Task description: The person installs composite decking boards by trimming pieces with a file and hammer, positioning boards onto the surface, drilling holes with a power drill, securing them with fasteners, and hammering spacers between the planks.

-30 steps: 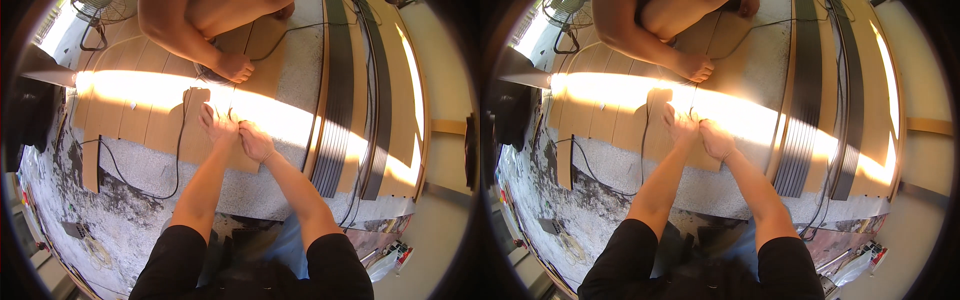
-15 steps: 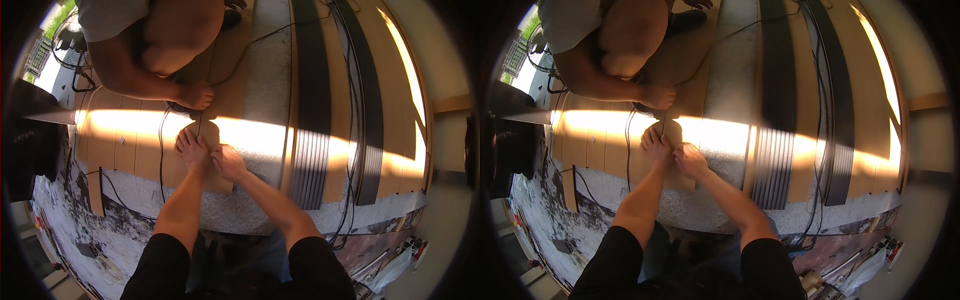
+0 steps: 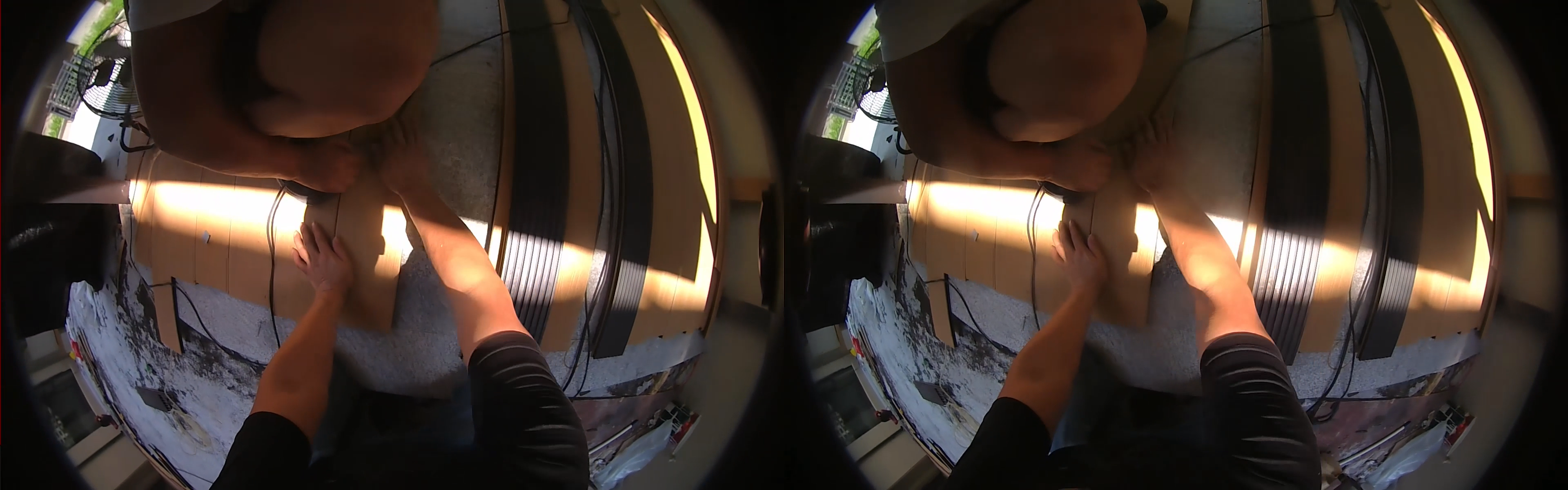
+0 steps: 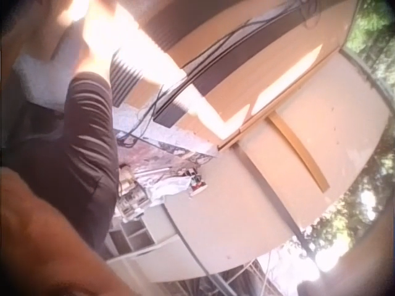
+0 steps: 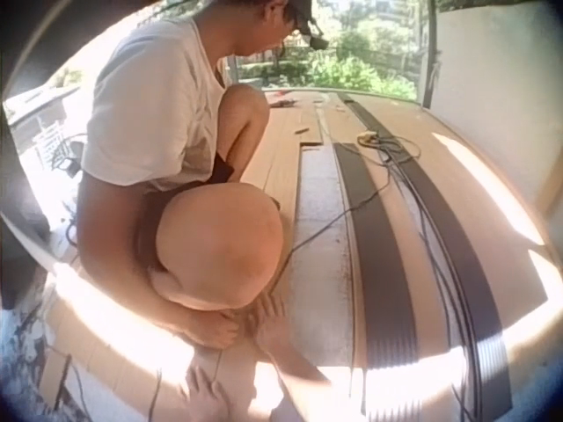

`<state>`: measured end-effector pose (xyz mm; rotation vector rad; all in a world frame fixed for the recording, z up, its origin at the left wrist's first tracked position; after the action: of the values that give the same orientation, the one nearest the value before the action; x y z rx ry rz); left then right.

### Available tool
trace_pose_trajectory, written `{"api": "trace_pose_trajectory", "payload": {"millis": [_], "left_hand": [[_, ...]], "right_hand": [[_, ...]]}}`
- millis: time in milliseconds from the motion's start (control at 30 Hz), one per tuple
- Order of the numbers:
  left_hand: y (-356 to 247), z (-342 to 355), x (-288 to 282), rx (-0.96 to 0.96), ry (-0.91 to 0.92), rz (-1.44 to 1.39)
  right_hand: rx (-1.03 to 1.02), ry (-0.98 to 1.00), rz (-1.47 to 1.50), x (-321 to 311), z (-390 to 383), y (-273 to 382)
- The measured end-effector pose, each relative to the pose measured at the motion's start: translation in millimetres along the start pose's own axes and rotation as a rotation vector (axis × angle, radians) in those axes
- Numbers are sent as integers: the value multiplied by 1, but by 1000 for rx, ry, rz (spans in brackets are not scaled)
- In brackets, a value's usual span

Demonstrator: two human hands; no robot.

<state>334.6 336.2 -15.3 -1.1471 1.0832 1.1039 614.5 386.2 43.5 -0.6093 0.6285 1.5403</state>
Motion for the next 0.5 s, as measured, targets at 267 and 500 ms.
{"api": "trace_pose_trajectory", "payload": {"millis": [267, 500], "left_hand": [[3, 2, 0, -25, 11, -18], [3, 5, -12, -62, 45, -59]], "right_hand": [[311, -115, 348, 15, -24, 2], [95, 170, 129, 56, -38, 0]]}}
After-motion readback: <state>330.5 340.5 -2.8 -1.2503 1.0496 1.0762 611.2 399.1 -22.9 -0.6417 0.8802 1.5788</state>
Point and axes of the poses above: each hand's wrist, its own z-axis towards the middle knuckle, its own x-axis out of the palm, y = z × x, the point moved 4 cm from there along z, towards the middle knuckle, and after that the axes turned 14 degrees about -x, right-handed, at the moved point
